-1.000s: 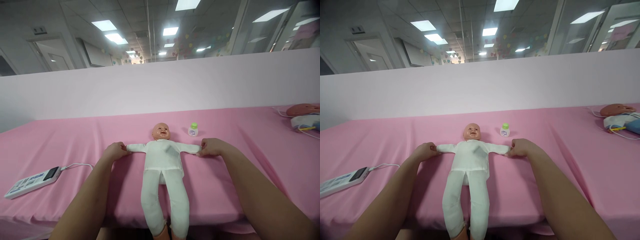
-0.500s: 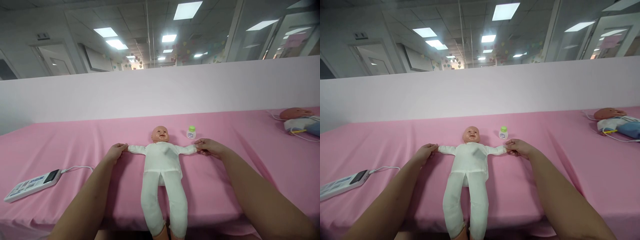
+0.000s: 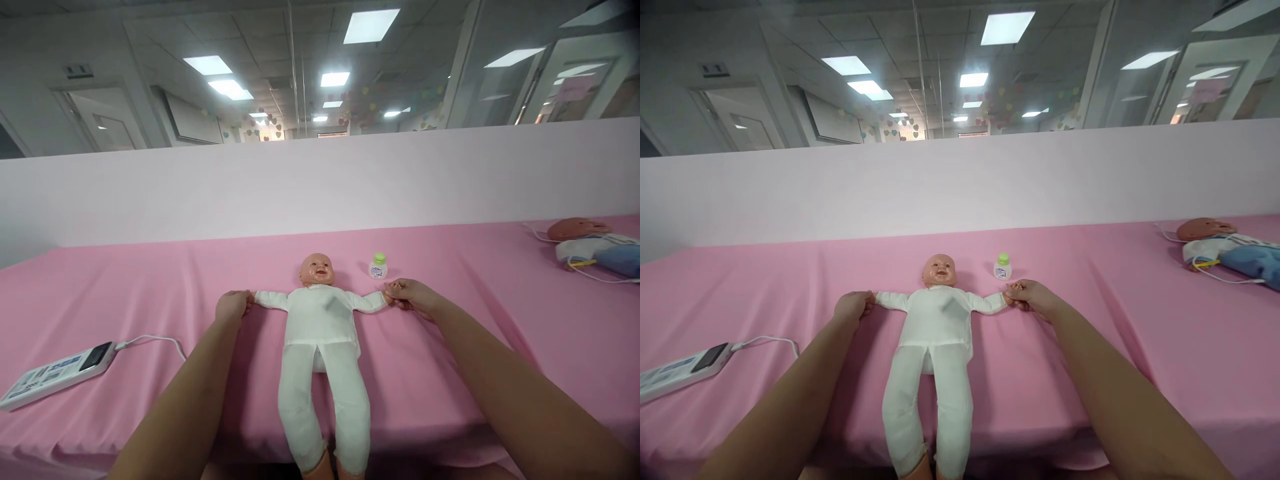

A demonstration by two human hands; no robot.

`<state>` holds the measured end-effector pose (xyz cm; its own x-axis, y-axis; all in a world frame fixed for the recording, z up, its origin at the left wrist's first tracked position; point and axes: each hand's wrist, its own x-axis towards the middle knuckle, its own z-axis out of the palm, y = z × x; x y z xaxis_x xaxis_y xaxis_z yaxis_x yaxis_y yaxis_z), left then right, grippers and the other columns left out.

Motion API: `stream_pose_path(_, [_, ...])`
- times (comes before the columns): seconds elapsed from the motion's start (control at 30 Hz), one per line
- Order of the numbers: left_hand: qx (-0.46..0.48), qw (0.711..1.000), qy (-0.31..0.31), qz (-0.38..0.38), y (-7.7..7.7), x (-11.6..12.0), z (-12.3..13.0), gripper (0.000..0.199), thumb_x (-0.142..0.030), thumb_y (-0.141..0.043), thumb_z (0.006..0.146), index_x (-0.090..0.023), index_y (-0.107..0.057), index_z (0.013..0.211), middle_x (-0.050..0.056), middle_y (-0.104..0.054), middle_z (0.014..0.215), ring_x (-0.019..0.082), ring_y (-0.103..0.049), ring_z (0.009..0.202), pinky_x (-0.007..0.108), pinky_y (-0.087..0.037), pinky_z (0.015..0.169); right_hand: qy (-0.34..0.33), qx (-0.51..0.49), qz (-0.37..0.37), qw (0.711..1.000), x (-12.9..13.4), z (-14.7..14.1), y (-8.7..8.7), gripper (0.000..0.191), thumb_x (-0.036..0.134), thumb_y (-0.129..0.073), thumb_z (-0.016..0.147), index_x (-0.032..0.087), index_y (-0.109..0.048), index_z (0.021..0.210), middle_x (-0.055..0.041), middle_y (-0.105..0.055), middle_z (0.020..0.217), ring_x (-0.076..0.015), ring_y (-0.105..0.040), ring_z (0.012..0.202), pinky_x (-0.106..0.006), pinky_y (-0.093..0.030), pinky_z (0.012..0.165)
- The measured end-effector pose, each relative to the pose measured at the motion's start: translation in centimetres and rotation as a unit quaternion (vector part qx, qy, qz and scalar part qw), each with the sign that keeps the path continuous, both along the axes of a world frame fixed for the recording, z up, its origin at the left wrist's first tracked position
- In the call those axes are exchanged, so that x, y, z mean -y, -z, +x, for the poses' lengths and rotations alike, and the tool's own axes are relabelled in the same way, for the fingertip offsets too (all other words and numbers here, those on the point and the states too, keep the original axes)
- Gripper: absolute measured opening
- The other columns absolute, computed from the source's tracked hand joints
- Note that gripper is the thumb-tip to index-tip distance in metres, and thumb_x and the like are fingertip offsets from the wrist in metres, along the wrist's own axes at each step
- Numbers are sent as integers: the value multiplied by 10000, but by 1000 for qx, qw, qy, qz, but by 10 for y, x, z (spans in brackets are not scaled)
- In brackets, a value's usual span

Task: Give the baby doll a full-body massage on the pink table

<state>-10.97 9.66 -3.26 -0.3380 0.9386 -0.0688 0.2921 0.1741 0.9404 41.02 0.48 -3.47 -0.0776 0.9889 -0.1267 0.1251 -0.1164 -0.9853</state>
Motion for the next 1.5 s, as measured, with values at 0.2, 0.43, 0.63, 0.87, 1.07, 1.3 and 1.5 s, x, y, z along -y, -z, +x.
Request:
stream_pose_path(0.2, [104, 994, -30, 22, -9, 12, 4, 269, -300, -753, 659, -193, -701, 900, 3, -634, 610, 152, -557, 502, 255, -389, 469, 11, -23, 4, 1000, 12, -1, -2, 411, 557, -853, 799, 193, -699, 911, -29, -676, 848, -120, -534, 670, -241, -439, 586])
stream_pose_path(0.43, [198, 980, -34, 4, -22, 15, 12, 106, -201, -727, 723, -136, -690, 799, 28, -649, 669, 128, -612, 570, 223, -472, 514, 20, -119, -38, 992, 11, -5, -6, 363, 455, -901, 785, 199, -769, 1005, -40, -688, 893, -123, -586, 729, -234, -553, 702])
stream_pose_path(0.63, [216, 975, -41, -13, -23, 14, 13, 58, -174, -732, 790, -135, -693, 807, 37, -677, 681, 124, -623, 557, 216, -517, 531, 10, -120, -34, 992, 3, 0, 3, 389, 418, -946, 724, 192, -757, 978, -17, -683, 854, -106, -566, 688, -224, -508, 618])
stream_pose_path(0.87, [224, 974, -43, 13, -11, 5, 10, 153, -245, -702, 881, -142, -679, 771, 37, -668, 661, 115, -617, 534, 219, -547, 558, 38, -89, -29, 995, -2, -2, 9, 414, 545, -883, 779, 182, -689, 833, 5, -600, 721, -83, -443, 592, -212, -400, 516])
stream_pose_path(1.07, [235, 970, -54, -26, -12, 0, 10, 130, -71, -617, 847, -144, -699, 776, 39, -668, 652, 117, -614, 538, 221, -567, 569, 35, -83, -33, 995, -1, 4, 9, 323, 467, -804, 885, 162, -761, 982, -30, -643, 794, -93, -508, 633, -196, -467, 538])
stream_pose_path(1.3, [242, 970, -20, -14, -15, 6, 8, 66, -72, -688, 814, -133, -700, 838, 45, -685, 679, 119, -642, 573, 210, -588, 576, -12, -141, -65, 988, 3, 14, 5, 257, 203, -817, 836, 195, -755, 1085, -84, -719, 1063, -177, -702, 944, -243, -622, 801])
stream_pose_path(1.5, [223, 975, -14, 3, -9, 5, 2, 162, -221, -826, 778, -140, -694, 824, 58, -695, 692, 132, -651, 564, 213, -564, 524, -10, -120, -50, 991, 6, 9, 2, 379, 340, -974, 679, 194, -700, 897, 8, -639, 802, -91, -574, 654, -204, -535, 604])
